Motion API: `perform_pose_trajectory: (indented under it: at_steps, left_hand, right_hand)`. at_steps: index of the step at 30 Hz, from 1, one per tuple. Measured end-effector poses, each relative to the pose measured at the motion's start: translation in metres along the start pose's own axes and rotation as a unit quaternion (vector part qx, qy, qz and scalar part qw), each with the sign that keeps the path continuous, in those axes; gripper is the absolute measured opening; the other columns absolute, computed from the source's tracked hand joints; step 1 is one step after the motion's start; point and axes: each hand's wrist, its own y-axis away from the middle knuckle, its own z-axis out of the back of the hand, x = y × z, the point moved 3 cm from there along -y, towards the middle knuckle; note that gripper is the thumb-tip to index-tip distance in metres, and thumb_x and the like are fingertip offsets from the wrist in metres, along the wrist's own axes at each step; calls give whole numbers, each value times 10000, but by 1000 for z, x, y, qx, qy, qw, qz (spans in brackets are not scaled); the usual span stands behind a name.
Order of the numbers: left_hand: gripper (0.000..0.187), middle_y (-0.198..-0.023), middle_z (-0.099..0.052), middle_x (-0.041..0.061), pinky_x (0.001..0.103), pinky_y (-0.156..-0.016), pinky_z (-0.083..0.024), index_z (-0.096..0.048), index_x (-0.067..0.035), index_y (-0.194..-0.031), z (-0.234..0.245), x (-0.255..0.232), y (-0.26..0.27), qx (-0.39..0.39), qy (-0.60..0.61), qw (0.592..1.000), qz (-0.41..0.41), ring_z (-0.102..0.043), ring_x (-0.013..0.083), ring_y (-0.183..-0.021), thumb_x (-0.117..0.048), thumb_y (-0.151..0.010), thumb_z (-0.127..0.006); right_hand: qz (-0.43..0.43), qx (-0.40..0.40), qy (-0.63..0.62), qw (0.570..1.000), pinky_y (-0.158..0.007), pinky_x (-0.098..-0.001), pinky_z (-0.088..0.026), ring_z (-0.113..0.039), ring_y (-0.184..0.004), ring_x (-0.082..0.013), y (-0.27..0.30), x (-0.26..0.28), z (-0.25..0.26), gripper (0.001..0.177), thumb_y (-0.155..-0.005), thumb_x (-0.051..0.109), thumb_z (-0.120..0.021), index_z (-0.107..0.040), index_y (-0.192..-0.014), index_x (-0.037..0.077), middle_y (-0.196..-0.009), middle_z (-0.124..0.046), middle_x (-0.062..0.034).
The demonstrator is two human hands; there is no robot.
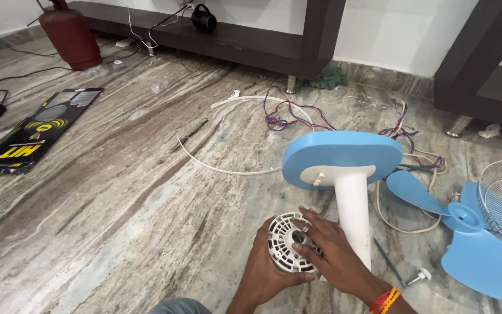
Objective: The person assembles a pedestal fan by attaching the motor housing to the stand, inserting the fan blades, and securing the rear cover. They handle the motor, stand, blades, and screws by hand.
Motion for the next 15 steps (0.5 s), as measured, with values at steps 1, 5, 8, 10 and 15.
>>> perform_pose_trajectory:
  at_steps: [1,5,8,10,15]
  left_hand:
    - [1249,-1340,-560,144,342,-1001,-622,-272,11,-1498,0,0,0,2,9,1000,-5,-642,224,-1240,-253,-520,-1001]
    - [1221,-1325,-576,153,331,-969,-642,-266,22,-1487,-1,1,0,6,22,1000,-19,-657,228,-1219,-199,-533,-996]
    - [1211,-1327,-580,159,332,-964,-647,-263,18,-1490,-2,0,0,9,40,999,-24,-659,229,-1222,-189,-546,-993]
    - [1213,-1329,-581,156,339,-956,-632,-259,7,-1491,-2,0,1,10,48,999,-14,-659,226,-1224,-190,-543,-988]
    - [1226,-1347,-583,144,335,-1008,-610,-272,-10,-1491,-2,1,1,-3,-12,1000,-5,-659,214,-1236,-205,-528,-1006]
  right_hand:
    - [6,-11,-8,1000,-1154,-475,-272,-378,-1469,-345,1,1,1,538,-981,381,-582,-578,-1419,68,-1585,-425,-183]
    - [-30,-52,-57,997,-1084,-426,-429,-541,-1349,-323,4,1,8,401,-926,297,-673,-708,-1244,56,-1502,-550,-156]
    - [-46,-82,-83,992,-1025,-407,-489,-610,-1276,-309,6,7,15,363,-879,258,-741,-740,-1160,28,-1423,-622,-138]
    - [-24,-101,-86,991,-993,-408,-495,-637,-1217,-307,8,15,22,414,-826,239,-782,-741,-1178,24,-1321,-686,-129]
    - [-73,-148,-112,980,-812,-362,-571,-743,-942,-244,3,28,33,326,-813,224,-797,-751,-1061,17,-1034,-745,-102]
